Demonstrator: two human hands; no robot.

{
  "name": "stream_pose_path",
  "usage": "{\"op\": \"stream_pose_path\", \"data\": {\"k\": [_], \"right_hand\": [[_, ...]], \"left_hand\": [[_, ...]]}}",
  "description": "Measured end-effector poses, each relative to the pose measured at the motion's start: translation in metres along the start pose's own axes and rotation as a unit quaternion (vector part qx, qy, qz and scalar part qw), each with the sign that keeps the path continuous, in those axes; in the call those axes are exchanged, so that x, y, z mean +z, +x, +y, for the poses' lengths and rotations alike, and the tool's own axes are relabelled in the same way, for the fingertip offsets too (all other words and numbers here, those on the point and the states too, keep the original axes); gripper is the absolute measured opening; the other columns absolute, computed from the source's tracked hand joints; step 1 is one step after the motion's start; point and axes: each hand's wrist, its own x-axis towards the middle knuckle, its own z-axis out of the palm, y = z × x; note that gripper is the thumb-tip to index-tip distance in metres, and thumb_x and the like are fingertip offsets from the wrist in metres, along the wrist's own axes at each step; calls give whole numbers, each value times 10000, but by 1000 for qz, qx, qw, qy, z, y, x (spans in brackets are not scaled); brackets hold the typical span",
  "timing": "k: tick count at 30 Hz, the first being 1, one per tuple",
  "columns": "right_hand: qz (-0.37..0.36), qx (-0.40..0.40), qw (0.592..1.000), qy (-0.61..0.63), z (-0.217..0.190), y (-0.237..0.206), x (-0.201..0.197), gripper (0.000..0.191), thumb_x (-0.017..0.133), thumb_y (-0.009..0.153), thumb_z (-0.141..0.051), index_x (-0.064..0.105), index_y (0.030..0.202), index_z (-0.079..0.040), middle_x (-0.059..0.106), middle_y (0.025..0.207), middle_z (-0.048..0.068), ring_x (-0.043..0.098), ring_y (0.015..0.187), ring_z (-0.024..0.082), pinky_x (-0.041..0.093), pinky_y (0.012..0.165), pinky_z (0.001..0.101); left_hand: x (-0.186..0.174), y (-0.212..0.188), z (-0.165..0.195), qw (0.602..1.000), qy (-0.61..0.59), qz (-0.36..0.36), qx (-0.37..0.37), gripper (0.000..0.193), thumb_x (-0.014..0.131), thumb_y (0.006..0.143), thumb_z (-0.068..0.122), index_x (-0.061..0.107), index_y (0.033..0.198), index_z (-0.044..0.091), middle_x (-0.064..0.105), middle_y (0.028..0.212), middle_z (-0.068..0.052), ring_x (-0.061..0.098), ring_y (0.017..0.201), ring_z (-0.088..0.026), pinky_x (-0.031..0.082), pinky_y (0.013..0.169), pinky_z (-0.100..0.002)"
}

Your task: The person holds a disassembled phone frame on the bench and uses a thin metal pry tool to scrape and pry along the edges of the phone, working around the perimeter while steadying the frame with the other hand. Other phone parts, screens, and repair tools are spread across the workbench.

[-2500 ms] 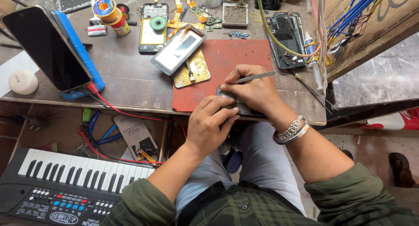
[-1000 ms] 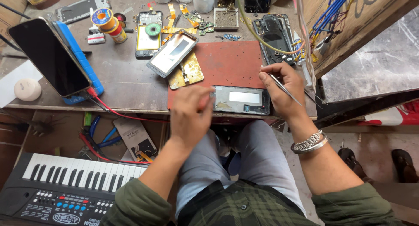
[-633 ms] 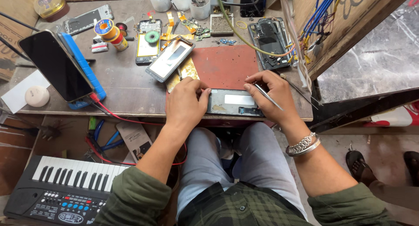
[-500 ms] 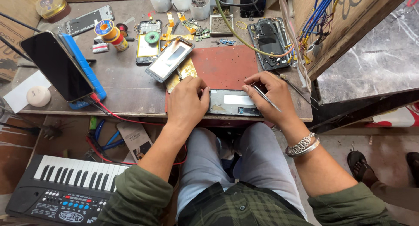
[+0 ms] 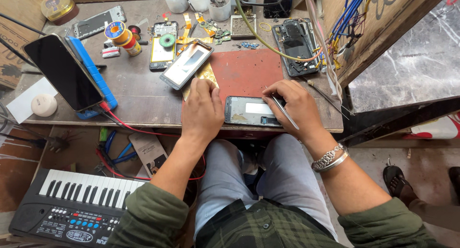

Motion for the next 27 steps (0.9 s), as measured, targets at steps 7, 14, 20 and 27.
{"op": "stream_pose_path", "data": {"k": [7, 14, 20, 27], "right_hand": [[0, 16, 1000, 9, 1, 0, -1, 109, 740, 918, -116, 704, 991, -43, 712, 979, 98, 678, 931, 286, 532, 826, 379], [-1, 40, 997, 61, 4, -2, -3, 214, 752, 923, -158, 731, 1100, -40, 733, 996, 110, 708, 868, 217, 549, 781, 322], [46, 129, 982, 133, 8, -8, -2, 242, 676, 973, -114, 709, 1202, -41, 759, 1041, 75, 710, 879, 131, 563, 796, 271], [105, 82, 961, 242, 33, -11, 1, 102, 588, 990, 10, 606, 1088, 29, 587, 1204, 108, 639, 1013, 145, 548, 889, 283]], "left_hand": [[-30, -33, 24, 970, -55, -195, 131, 168, 666, 993, 227, 592, 918, 96, 581, 929, -102, 603, 904, -344, 482, 804, -458], [-41, -30, 24, 979, -106, -119, 124, 730, 810, 842, 220, 419, 1443, 83, 587, 1337, -110, 581, 1175, -310, 449, 1056, -429], [-26, -11, 21, 983, -66, -146, 85, 874, 883, 729, 264, 448, 1449, 28, 607, 1252, -151, 541, 1118, -357, 451, 991, -455], [-20, -17, 15, 985, -67, -121, 104, 732, 922, 702, 353, 572, 1271, 53, 635, 1152, -120, 556, 1125, -350, 471, 991, -451]]}}
